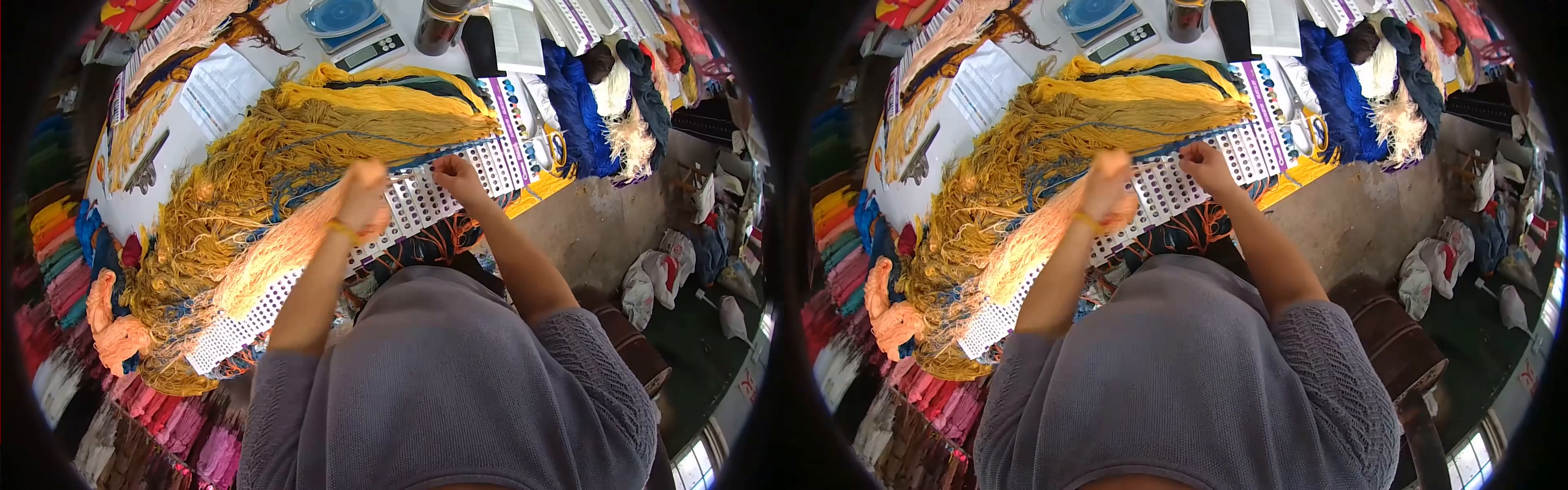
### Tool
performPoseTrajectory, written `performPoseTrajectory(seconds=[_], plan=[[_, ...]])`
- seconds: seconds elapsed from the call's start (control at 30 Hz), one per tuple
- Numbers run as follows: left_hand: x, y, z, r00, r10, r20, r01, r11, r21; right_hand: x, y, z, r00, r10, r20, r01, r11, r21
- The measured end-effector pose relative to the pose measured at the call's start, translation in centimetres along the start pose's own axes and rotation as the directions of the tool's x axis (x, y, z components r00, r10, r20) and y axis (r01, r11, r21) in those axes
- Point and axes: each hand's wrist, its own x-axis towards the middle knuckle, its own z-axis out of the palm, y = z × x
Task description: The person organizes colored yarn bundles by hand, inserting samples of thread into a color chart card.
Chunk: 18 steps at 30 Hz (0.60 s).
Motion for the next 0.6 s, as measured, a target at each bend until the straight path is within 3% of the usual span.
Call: performPoseTrajectory(seconds=[0.07, 0.1, 0.13, 0.2, 0.23, 0.3, 0.33, 0.37, 0.4, 0.43, 0.47, 0.5, 0.53, 0.6], plan=[[-2.5, 0.3, -6.4, 0.985, -0.162, 0.055, 0.167, 0.843, -0.511, 0.5, 1.0, 0.1, 0.998, -0.049, -0.049, 0.042, 0.991, -0.129], [-4.5, -0.8, -10.2, 0.987, -0.043, -0.157, -0.025, 0.913, -0.407, 0.2, 0.7, 0.4, 0.997, -0.038, -0.064, 0.028, 0.990, -0.138], [-6.6, -2.0, -13.9, 0.930, 0.080, -0.359, -0.173, 0.956, -0.236, 0.1, 0.4, 0.4, 0.997, -0.038, -0.066, 0.026, 0.986, -0.167], [-11.3, -4.5, -21.9, 0.798, -0.333, -0.502, -0.137, 0.711, -0.689, -0.2, -0.2, 0.7, 0.998, -0.031, -0.059, 0.020, 0.984, -0.180], [-12.8, -5.4, -24.3, 0.550, -0.513, -0.659, -0.124, 0.730, -0.672, 0.0, -0.1, 1.0, 0.995, -0.037, -0.090, 0.018, 0.978, -0.206], [-14.0, -7.6, -26.6, 0.558, -0.467, -0.686, 0.017, 0.833, -0.552, -0.5, -1.2, 1.8, 0.992, -0.007, -0.127, -0.023, 0.973, -0.231], [-13.1, -4.5, -23.3, 0.633, -0.409, -0.657, -0.015, 0.842, -0.539, -0.9, -1.5, 2.6, 0.993, -0.035, -0.113, 0.007, 0.971, -0.238], [-12.7, -3.2, -20.1, 0.821, -0.267, -0.505, 0.010, 0.890, -0.455, -1.1, -1.8, 3.8, 0.993, -0.066, -0.097, 0.040, 0.969, -0.244], [-12.2, -1.8, -16.8, 0.944, -0.104, -0.313, -0.020, 0.930, -0.368, -1.5, -2.1, 5.3, 0.996, -0.091, 0.003, 0.090, 0.979, -0.181], [-10.8, -0.9, -13.6, 0.983, -0.167, -0.079, 0.086, 0.794, -0.602, -2.5, -3.0, 7.0, 0.983, -0.141, 0.120, 0.164, 0.963, -0.212], [-9.7, 0.7, -10.1, 0.987, -0.118, 0.108, 0.159, 0.769, -0.619, -3.9, -4.6, 8.9, 0.967, -0.169, 0.193, 0.205, 0.960, -0.189], [-9.2, 2.6, -6.7, 0.971, -0.184, 0.151, 0.238, 0.739, -0.630, -5.1, -5.9, 10.5, 0.945, -0.197, 0.262, 0.245, 0.955, -0.165], [-8.4, 2.2, -4.5, 0.950, -0.099, 0.297, 0.300, 0.557, -0.774, -5.8, -6.0, 11.5, 0.945, -0.158, 0.285, 0.192, 0.977, -0.096], [-8.0, 3.1, -2.6, 0.946, -0.021, 0.323, 0.301, 0.422, -0.855, -7.2, -8.0, 11.9, 0.960, 0.006, 0.279, 0.013, 0.998, -0.066]])
